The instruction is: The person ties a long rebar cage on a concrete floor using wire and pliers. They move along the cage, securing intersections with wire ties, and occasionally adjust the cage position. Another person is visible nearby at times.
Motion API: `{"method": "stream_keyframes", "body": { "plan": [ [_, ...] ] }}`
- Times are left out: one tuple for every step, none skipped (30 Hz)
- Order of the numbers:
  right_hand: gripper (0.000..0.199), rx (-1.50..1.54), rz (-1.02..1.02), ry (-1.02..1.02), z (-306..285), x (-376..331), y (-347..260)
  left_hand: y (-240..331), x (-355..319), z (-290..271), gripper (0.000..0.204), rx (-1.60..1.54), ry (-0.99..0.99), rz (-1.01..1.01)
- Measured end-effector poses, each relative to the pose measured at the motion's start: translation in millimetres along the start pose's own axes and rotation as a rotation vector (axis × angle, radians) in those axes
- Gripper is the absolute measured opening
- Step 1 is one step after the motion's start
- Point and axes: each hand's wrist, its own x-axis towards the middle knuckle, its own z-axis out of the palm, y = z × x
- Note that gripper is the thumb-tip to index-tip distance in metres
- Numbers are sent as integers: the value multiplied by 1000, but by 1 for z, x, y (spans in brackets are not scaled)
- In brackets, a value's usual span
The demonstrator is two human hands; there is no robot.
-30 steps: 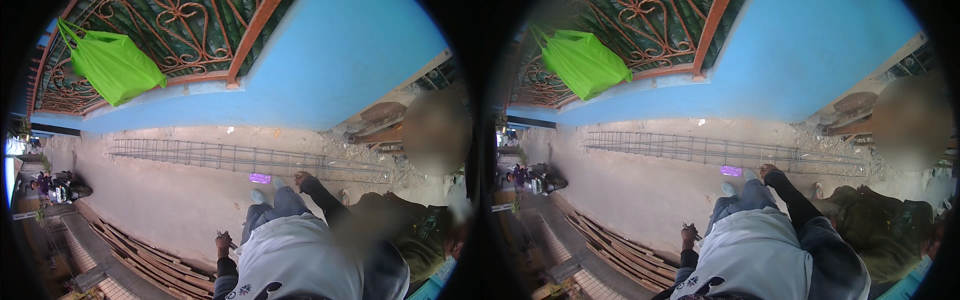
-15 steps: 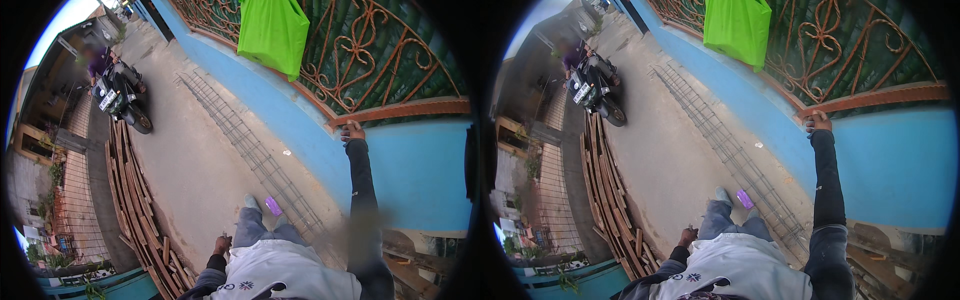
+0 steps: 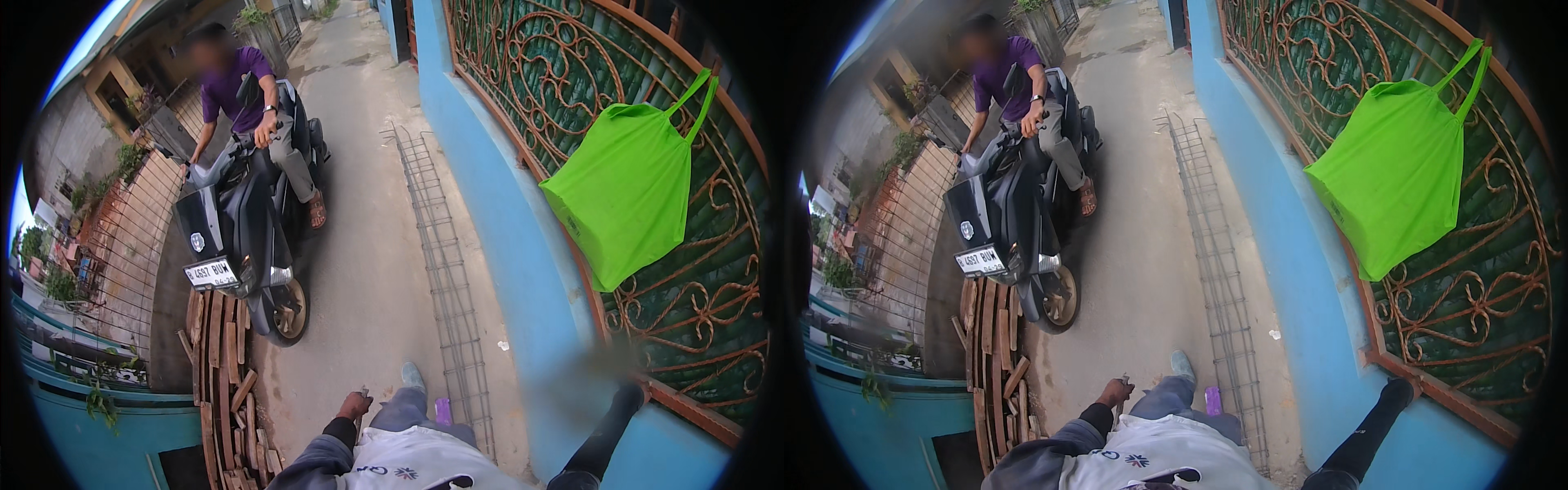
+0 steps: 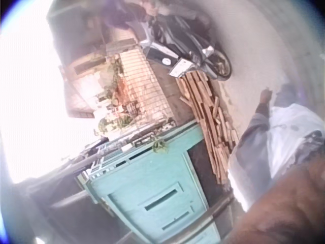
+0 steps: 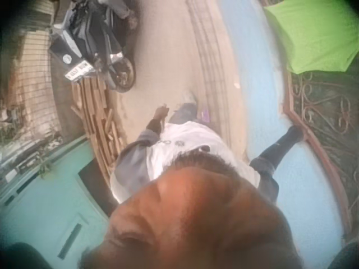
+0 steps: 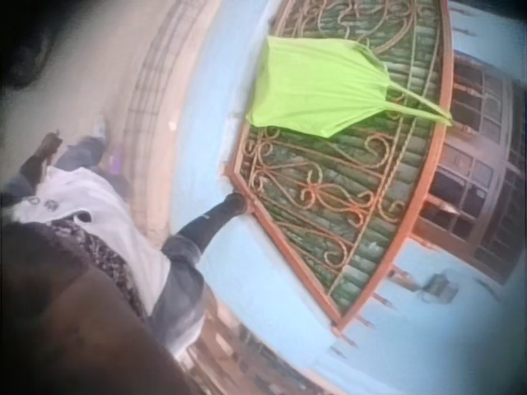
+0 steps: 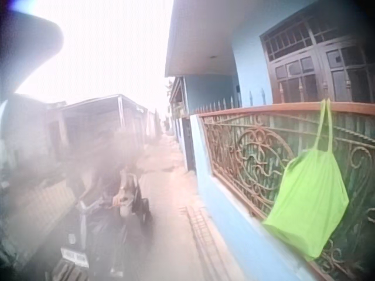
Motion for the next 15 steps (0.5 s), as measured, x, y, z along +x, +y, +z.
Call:
{"method": "stream_keyframes", "body": {
  "plan": [
    [50,-7,-7,1,3,-5,-3,13,14,-14,39,40,43,38],
    [49,-10,-15,-3,7,-11,-7,28,29,-25,39,79,86,79],
    [47,-22,-26,-4,9,-15,-11,48,40,-36,40,119,122,120],
    [46,-31,-38,-10,10,-20,-12,65,50,-48,39,130,147,151],
    [44,-43,-54,-15,9,-23,-17,88,57,-60,39,140,170,185],
    [43,-44,-66,-16,10,-27,-21,109,63,-74,39,152,193,218],
    [41,-46,-63,-14,14,-36,-26,128,66,-86,40,117,148,167],
    [37,-8,-40,24,23,-46,-32,147,70,-100,42,82,106,115],
    [34,32,-17,59,32,-57,-38,159,75,-110,45,46,70,61],
    [32,-5,-34,50,34,-36,-21,167,84,-116,45,14,93,75],
    [30,-50,-64,47,30,-13,-7,172,95,-122,44,-15,114,92],
    [29,-110,-120,36,18,15,7,178,106,-120,44,-50,120,117],
    [27,-205,-204,23,8,41,16,183,116,-117,43,-71,132,118],
    [26,-346,-298,34,-6,73,23,191,125,-115,43,-93,142,122],
    [24,-675,-325,2,-1,67,35,191,129,-127,43,-87,187,103]
  ]
}}
